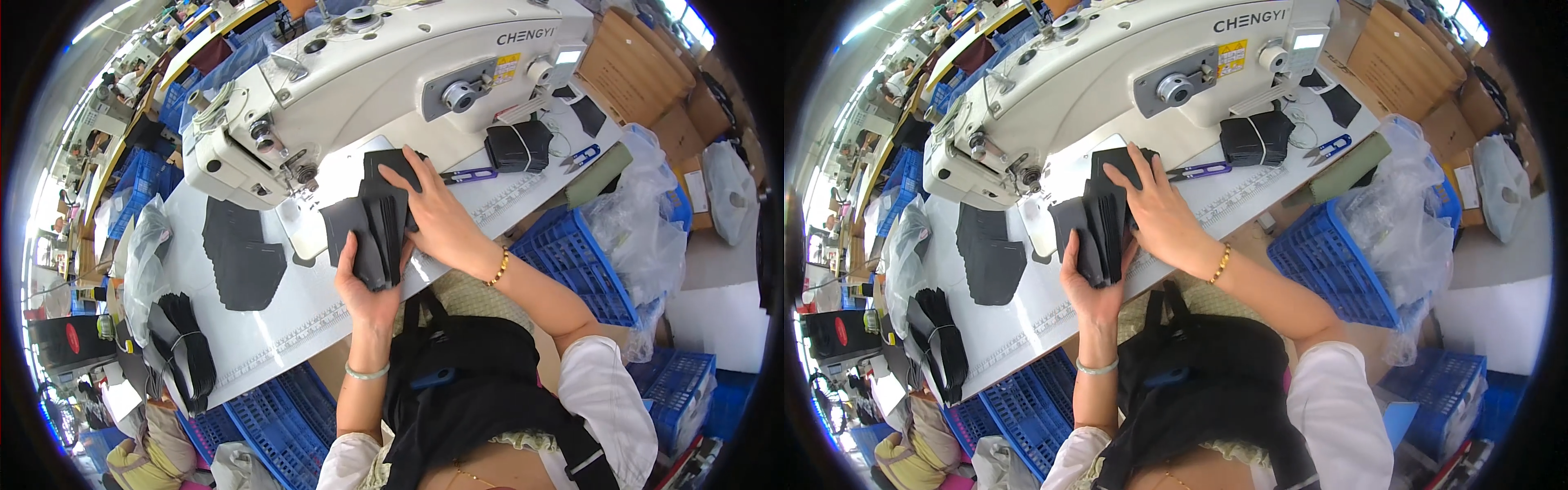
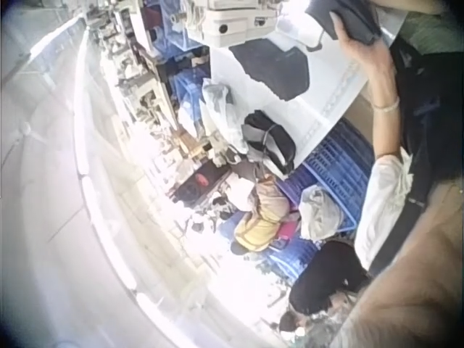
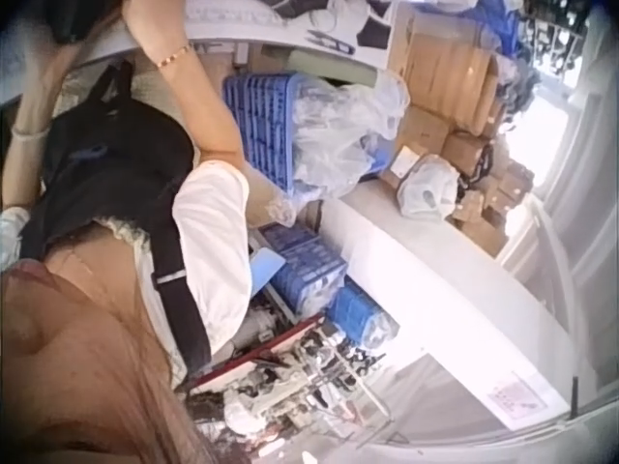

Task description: Sewing black shoe components together using an industrial sewing machine.

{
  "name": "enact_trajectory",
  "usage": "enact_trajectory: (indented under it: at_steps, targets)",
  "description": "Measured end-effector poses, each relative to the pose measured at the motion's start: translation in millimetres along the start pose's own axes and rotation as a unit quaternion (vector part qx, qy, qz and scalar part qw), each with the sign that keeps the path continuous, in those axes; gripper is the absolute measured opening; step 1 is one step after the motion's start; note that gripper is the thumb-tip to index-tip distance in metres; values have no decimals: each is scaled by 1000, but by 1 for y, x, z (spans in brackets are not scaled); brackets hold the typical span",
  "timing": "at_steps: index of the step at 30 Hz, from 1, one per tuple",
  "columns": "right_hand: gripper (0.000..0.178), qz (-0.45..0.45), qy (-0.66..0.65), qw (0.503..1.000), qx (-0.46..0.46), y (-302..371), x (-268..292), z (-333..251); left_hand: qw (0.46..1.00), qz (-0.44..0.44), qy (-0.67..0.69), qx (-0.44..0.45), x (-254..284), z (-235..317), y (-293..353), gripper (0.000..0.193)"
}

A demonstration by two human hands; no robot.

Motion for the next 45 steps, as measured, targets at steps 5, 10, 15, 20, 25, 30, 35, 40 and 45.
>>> enact_trajectory:
  at_steps: [5,10,15,20,25,30,35,40,45]
  targets:
    - [87,81,0,996,45,-25,-5,32,999,-24,4,23,-20,-14,-22,36]
    - [80,77,57,995,-16,-26,15,38,1000,9,-15,-22,-21,-16,-9,36]
    - [52,93,170,980,-38,21,84,50,999,-15,-10,31,-2,10,9,51]
    - [82,43,103,968,-225,31,133,127,996,-52,-32,71,-4,18,14,53]
    - [80,-41,112,972,-203,33,130,142,977,-52,-204,31,-7,24,19,49]
    - [77,-91,118,972,-180,17,132,155,965,-63,-249,47,-14,18,24,48]
    - [81,-84,108,985,-103,9,133,148,977,-50,-184,100,-12,13,22,48]
    - [77,-101,138,983,-62,18,131,154,965,-49,-207,154,-14,9,24,45]
    - [72,-73,152,983,-71,24,136,120,959,-25,-273,69,-4,10,23,31]
Point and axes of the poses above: each hand's wrist, its own y-axis away from the middle knuckle, its own x-axis out of the back of the hand, z = x × y, the point moved 2 cm from there along -y, towards the middle knuckle, and after that the axes turned 7 degrees about z, right-handed, at the moved point
